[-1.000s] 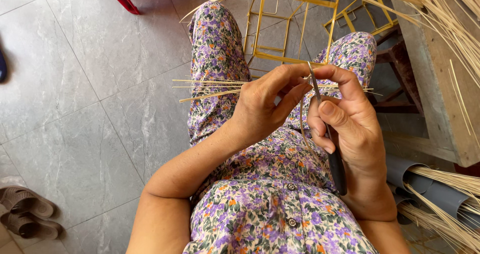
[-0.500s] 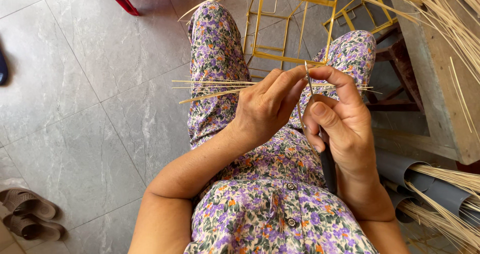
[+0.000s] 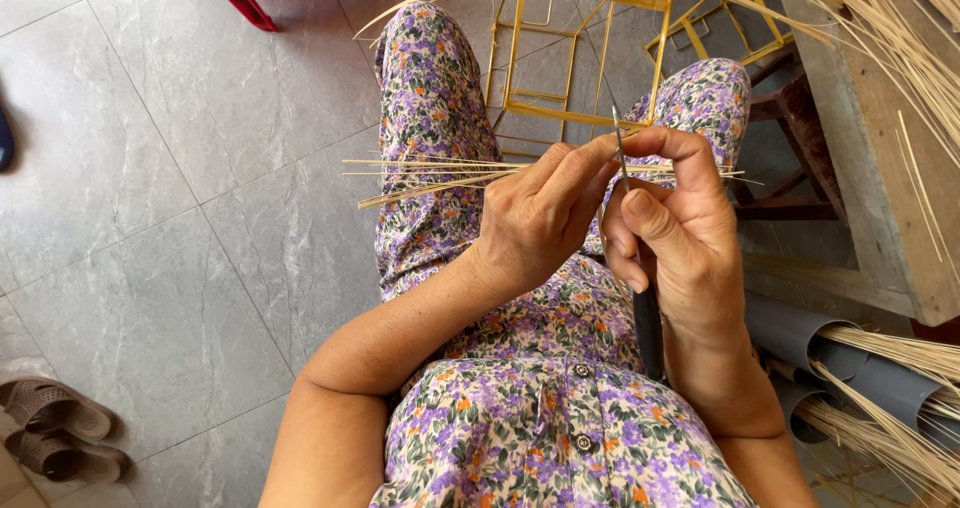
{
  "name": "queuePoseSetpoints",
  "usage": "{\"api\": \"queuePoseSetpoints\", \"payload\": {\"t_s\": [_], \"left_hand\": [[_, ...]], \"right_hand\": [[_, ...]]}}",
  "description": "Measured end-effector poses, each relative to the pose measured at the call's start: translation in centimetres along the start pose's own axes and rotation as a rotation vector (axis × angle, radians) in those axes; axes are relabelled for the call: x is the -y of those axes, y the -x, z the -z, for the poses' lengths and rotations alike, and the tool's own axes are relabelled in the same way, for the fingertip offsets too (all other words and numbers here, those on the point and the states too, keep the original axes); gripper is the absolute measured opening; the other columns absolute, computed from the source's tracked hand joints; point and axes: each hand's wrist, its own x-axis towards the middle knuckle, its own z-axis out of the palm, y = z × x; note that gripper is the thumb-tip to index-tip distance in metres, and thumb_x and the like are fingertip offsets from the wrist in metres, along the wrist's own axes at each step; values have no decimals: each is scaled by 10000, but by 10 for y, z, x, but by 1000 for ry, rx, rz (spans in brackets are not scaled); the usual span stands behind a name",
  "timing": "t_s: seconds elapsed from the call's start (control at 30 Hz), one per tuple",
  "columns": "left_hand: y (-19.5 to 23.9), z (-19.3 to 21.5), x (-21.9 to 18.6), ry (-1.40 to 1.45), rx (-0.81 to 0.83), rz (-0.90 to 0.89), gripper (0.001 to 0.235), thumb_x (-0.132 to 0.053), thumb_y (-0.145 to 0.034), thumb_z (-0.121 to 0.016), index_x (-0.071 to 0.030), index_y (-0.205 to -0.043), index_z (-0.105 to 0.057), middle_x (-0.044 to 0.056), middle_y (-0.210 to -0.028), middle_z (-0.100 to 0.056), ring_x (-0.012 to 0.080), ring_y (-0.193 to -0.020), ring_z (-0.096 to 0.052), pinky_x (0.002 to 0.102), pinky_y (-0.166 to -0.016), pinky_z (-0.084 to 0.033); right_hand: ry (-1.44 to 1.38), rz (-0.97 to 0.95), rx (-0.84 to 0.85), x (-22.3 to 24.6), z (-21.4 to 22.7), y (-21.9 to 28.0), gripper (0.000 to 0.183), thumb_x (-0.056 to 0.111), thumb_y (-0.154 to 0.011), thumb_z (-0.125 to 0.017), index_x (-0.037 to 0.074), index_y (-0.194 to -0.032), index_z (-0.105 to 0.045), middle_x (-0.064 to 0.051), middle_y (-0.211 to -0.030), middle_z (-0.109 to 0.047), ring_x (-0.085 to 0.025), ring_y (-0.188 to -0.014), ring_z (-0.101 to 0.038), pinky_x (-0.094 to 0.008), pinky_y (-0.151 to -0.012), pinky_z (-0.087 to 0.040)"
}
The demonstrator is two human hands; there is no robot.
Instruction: The person sits on a low stool and uses a knife to split long bamboo strips into thinner pieces. They hold the strips with one hand and carefully shave or split them with the knife, then place the finished pieces onto a yellow metal rack.
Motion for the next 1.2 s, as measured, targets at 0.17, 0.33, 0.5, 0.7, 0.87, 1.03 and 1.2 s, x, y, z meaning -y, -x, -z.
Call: {"api": "queuePoseSetpoints", "payload": {"t_s": [0.17, 0.33, 0.5, 0.7, 0.87, 1.03, 1.2], "left_hand": [[1, -2, 0, 42, -10, -17, 264, -55, -1052, -675, -90, -1305, -610, 48, -957, -672, 206, -732, -691, 324, -624, -543], [0, -4, -1, 171, -36, 97, 179, -50, -1039, -702, -97, -1205, -655, 68, -968, -716, 214, -795, -741, 288, -637, -569], [0, -5, 1, 307, -15, 175, 176, -53, -1003, -734, -76, -1163, -663, 65, -990, -748, 180, -867, -786, 277, -743, -612], [-2, -7, 2, 308, -2, 186, 164, -57, -992, -744, -72, -1138, -671, 64, -978, -754, 175, -878, -786, 278, -751, -614], [-12, 6, 4, 403, 99, 202, 174, -54, -993, -737, -33, -1148, -661, 87, -1028, -749, 174, -944, -784, 281, -813, -638], [-16, 19, -4, 477, 146, 284, 128, -57, -994, -743, -13, -1057, -640, 81, -977, -727, 145, -896, -782, 276, -789, -664], [-17, 23, -4, 436, 140, 287, 99, -28, -990, -703, -9, -1048, -626, 77, -943, -721, 144, -864, -774, 283, -764, -652]], "right_hand": [[-62, -13, -9, -2, 3, 0, 375, 238, -1072, -651, 83, -1355, -461, -51, -759, -522, -69, -564, -438, -187, -469, -368], [-144, -36, 2, -5, 7, -4, 356, 245, -1080, -652, 74, -1332, -467, -77, -780, -526, -87, -550, -421, -195, -466, -360], [-146, -83, 31, -5, 11, -6, 383, 263, -1066, -642, 95, -1359, -461, -81, -767, -526, -83, -523, -401, -190, -459, -350], [-174, -112, 28, -7, 13, -5, 381, 258, -1064, -631, 107, -1367, -455, -77, -771, -527, -85, -517, -400, -195, -458, -349], [-169, -79, 35, -7, 15, -4, 369, 264, -1068, -625, 110, -1361, -459, -79, -766, -535, -84, -503, -405, -199, -454, -354], [-117, -75, -2, -7, 13, 0, 354, 238, -1073, -626, 100, -1352, -459, -67, -793, -538, -68, -612, -443, -180, -474, -352], [-9, -60, 7, -10, 9, -1, 338, 241, -1068, -629, 95, -1322, -462, -53, -771, -530, -68, -640, -470, -181, -475, -369]]}}
